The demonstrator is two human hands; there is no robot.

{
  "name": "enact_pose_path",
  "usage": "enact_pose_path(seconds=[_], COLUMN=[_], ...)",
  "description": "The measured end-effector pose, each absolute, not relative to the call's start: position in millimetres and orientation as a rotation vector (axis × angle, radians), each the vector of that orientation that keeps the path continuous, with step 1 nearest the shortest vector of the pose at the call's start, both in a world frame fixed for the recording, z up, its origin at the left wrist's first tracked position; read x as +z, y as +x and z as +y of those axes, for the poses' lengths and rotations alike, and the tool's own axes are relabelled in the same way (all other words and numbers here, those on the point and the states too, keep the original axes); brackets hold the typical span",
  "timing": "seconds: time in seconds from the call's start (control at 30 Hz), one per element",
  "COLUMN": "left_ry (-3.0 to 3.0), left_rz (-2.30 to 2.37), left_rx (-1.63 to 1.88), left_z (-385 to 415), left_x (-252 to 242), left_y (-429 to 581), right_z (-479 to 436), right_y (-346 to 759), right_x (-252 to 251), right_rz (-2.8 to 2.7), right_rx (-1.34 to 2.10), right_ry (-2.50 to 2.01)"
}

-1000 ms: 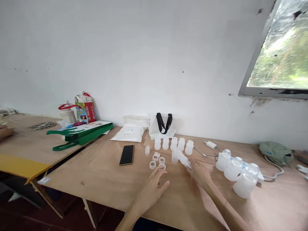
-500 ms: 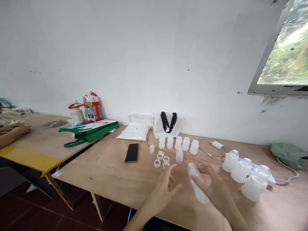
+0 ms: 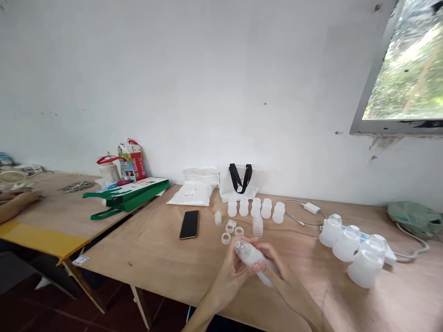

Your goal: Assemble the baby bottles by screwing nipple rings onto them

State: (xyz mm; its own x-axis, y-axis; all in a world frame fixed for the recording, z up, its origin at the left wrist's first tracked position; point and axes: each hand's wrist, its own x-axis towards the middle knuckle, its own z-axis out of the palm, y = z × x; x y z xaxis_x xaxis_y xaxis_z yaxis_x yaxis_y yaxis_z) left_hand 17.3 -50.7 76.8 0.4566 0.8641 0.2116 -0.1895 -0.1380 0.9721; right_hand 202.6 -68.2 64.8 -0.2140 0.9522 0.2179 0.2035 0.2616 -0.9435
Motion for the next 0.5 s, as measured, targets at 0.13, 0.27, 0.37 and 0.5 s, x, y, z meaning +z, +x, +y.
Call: enact_pose_path(seconds=[0.13,0.27,0.37,0.5], left_ry=[1.571,1.715,1.874,1.789], left_rz=[0.646,0.692,0.813,0.93], left_rx=[0.785,0.8,0.875,1.007], left_z=[-53.8,-47.8,-46.0,-41.6], left_x=[77.6,85.2,87.7,77.0], left_y=[9.5,-0.1,-0.6,5.4], right_z=[-64.0,-57.8,-58.3,-63.1], right_y=[207.4,206.9,204.0,203.1], right_x=[53.3,44.5,52.3,61.9], right_rz=[-1.603,-1.544,-1.566,-1.611], right_rx=[1.446,1.621,1.659,1.472], right_ry=[-1.05,-1.033,-0.945,-1.05])
